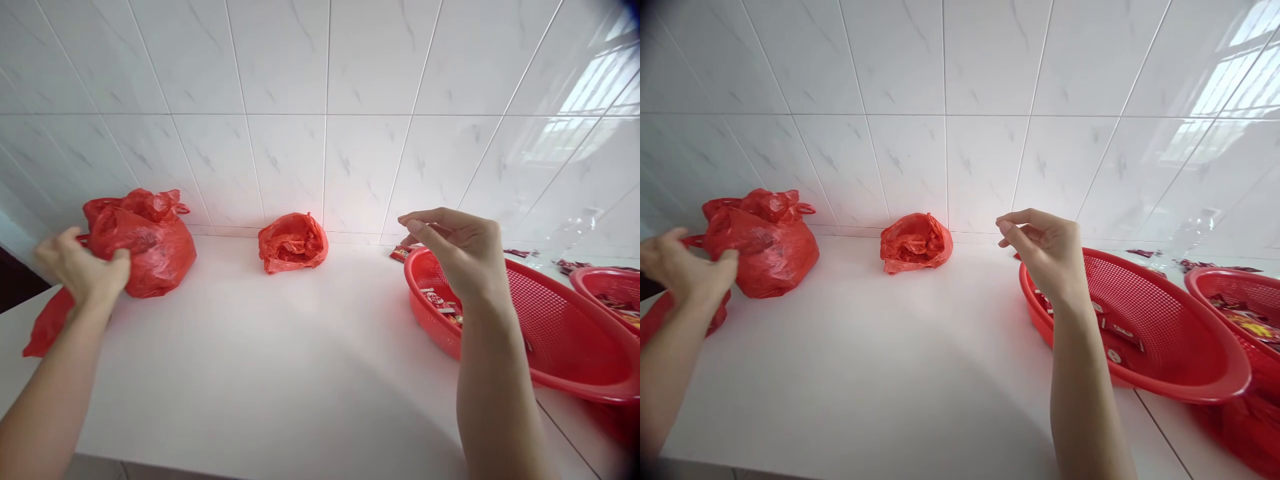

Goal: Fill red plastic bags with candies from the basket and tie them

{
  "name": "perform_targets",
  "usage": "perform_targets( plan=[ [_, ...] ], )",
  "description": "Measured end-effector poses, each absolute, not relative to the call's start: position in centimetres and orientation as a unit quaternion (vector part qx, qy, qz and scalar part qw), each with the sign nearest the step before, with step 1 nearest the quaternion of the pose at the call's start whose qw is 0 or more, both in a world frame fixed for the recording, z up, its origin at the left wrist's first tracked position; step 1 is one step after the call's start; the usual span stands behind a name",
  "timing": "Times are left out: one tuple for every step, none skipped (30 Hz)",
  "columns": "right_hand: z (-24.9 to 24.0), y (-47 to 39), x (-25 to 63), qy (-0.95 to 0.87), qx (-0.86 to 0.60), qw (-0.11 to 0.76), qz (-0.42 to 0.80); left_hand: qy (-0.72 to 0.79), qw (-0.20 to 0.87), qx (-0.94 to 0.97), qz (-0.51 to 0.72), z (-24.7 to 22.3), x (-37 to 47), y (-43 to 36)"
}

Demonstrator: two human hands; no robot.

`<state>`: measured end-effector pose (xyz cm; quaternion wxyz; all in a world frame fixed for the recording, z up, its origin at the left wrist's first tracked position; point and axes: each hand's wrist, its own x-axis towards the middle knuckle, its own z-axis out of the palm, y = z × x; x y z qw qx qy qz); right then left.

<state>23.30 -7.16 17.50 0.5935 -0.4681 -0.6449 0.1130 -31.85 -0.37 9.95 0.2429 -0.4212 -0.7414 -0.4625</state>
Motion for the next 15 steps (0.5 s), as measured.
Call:
perform_targets(
  plan=[
    [17.5,-7.1,23.2,-0.646,-0.470,0.590,0.115,-0.710,0.268,-0.443,-0.478,10.4,-30.0,0.6],
    [17.5,-7.1,23.2,-0.649,-0.472,0.584,0.118,-0.673,0.267,-0.497,-0.479,10.7,-28.0,1.6],
    [17.4,-7.0,23.2,-0.654,-0.473,0.577,0.123,-0.646,0.222,-0.560,-0.468,10.9,-25.9,2.7],
    [17.4,-6.9,23.2,-0.658,-0.474,0.571,0.128,-0.624,0.144,-0.629,-0.441,10.9,-23.6,3.8],
    [17.3,-6.9,23.2,-0.662,-0.475,0.565,0.131,-0.604,0.096,-0.679,-0.406,10.7,-21.3,5.1],
    [17.3,-6.8,23.3,-0.665,-0.475,0.561,0.134,-0.587,0.067,-0.712,-0.379,10.3,-19.1,6.4],
    [17.2,-6.8,23.4,-0.667,-0.476,0.556,0.137,-0.574,0.045,-0.735,-0.358,9.7,-17.1,7.8],
    [17.1,-6.8,23.5,-0.670,-0.477,0.552,0.141,-0.566,0.029,-0.749,-0.343,8.9,-15.2,9.0],
    [17.1,-6.8,23.5,-0.673,-0.476,0.547,0.145,-0.565,0.018,-0.753,-0.336,8.1,-13.7,10.2],
    [17.0,-6.8,23.6,-0.675,-0.475,0.545,0.149,-0.571,0.010,-0.750,-0.334,7.4,-12.4,11.3],
    [17.0,-6.8,23.7,-0.678,-0.472,0.542,0.154,-0.582,0.003,-0.740,-0.338,6.8,-11.5,12.2],
    [17.0,-6.9,23.8,-0.680,-0.471,0.540,0.156,-0.594,-0.005,-0.727,-0.344,6.3,-10.8,12.9],
    [17.0,-6.9,23.8,-0.681,-0.471,0.538,0.158,-0.604,-0.012,-0.714,-0.354,6.1,-10.5,13.4],
    [17.0,-6.8,23.9,-0.682,-0.473,0.536,0.159,-0.612,-0.020,-0.701,-0.367,6.1,-10.3,13.7],
    [17.1,-6.8,23.9,-0.682,-0.476,0.532,0.160,-0.614,-0.027,-0.690,-0.384,6.3,-10.3,13.7]
  ],
)
